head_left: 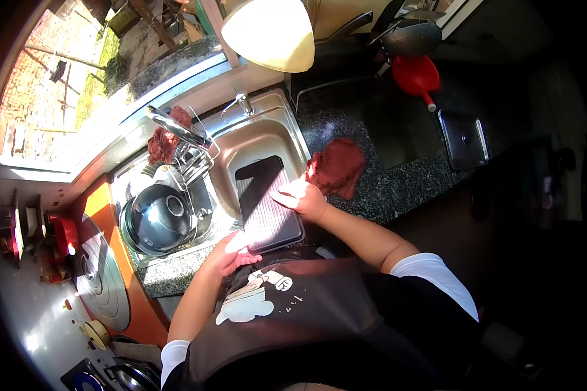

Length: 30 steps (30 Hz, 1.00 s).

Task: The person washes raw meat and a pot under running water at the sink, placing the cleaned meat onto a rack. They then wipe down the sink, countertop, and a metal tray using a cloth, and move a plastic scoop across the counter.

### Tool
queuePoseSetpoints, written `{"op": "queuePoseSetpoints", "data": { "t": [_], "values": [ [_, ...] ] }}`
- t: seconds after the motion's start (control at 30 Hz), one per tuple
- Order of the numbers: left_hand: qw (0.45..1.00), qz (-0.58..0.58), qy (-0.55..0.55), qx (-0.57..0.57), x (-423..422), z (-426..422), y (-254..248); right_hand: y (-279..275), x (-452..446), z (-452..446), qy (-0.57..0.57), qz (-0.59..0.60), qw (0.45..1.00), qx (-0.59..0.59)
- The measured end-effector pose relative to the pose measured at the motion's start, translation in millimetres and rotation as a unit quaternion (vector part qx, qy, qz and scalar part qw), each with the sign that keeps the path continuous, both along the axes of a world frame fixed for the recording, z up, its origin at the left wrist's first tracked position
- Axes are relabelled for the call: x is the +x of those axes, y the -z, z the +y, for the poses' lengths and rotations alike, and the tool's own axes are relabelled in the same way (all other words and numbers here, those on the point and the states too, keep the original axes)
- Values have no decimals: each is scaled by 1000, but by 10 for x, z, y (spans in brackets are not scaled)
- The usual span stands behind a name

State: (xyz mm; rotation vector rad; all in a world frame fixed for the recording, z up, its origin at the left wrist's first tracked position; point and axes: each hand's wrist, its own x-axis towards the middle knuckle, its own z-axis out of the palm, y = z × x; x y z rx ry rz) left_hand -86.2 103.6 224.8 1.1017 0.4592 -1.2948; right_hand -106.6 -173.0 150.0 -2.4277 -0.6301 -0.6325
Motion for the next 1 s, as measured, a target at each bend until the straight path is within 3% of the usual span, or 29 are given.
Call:
{"op": "queuePoseSetpoints", "data": {
  "t": [0.07, 0.13, 0.27, 0.33, 0.4, 0.43, 0.57, 0.6, 0.67, 0.73, 0.77, 0.83, 0.87, 0.9, 1.0],
  "values": [
    [1000, 1, -1, 26, -34, 10, 32, 274, 11, 51, -9, 37, 999, 1],
    [997, 8, -13, 81, 40, -34, 151, 215, 72, 72, -13, 100, 994, -43],
    [995, -71, 19, 73, 87, 101, 86, -409, 46, -16, 15, -7, 1000, 25],
    [991, -63, -39, 111, 83, 124, 39, -135, 14, -117, -11, -33, 993, 115],
    [992, -54, -72, 92, 62, 395, 403, 226, 42, -184, -20, 91, 991, -93],
    [983, -46, -83, 155, 69, 416, 435, 143, 45, -233, -48, 100, 984, -137],
    [985, -49, -96, 137, -72, 482, 370, -434, -60, -276, 6, -35, 994, 107],
    [986, -49, -97, 129, -65, 478, 410, -562, -122, -282, 30, 16, 989, 144],
    [985, -49, -95, 136, -76, 433, 482, -304, -91, -282, 53, 0, 989, 140],
    [980, -51, -87, 172, -114, 330, 482, -152, 14, -324, -34, 123, 981, -143],
    [979, -58, -86, 174, -120, 299, 459, -89, 4, -378, -61, 31, 988, -135],
    [983, -99, -65, 138, -85, 315, 468, -291, -61, -355, 44, 68, 988, 133],
    [984, -116, -53, 122, -107, 354, 456, -387, -121, -319, 98, 89, 955, 265],
    [983, -111, -62, 130, -99, 358, 456, -416, -108, -336, 120, 9, 966, 229],
    [981, -88, -69, 161, -98, 352, 506, -252, 0, -461, -49, 62, 996, -49]
  ]
}}
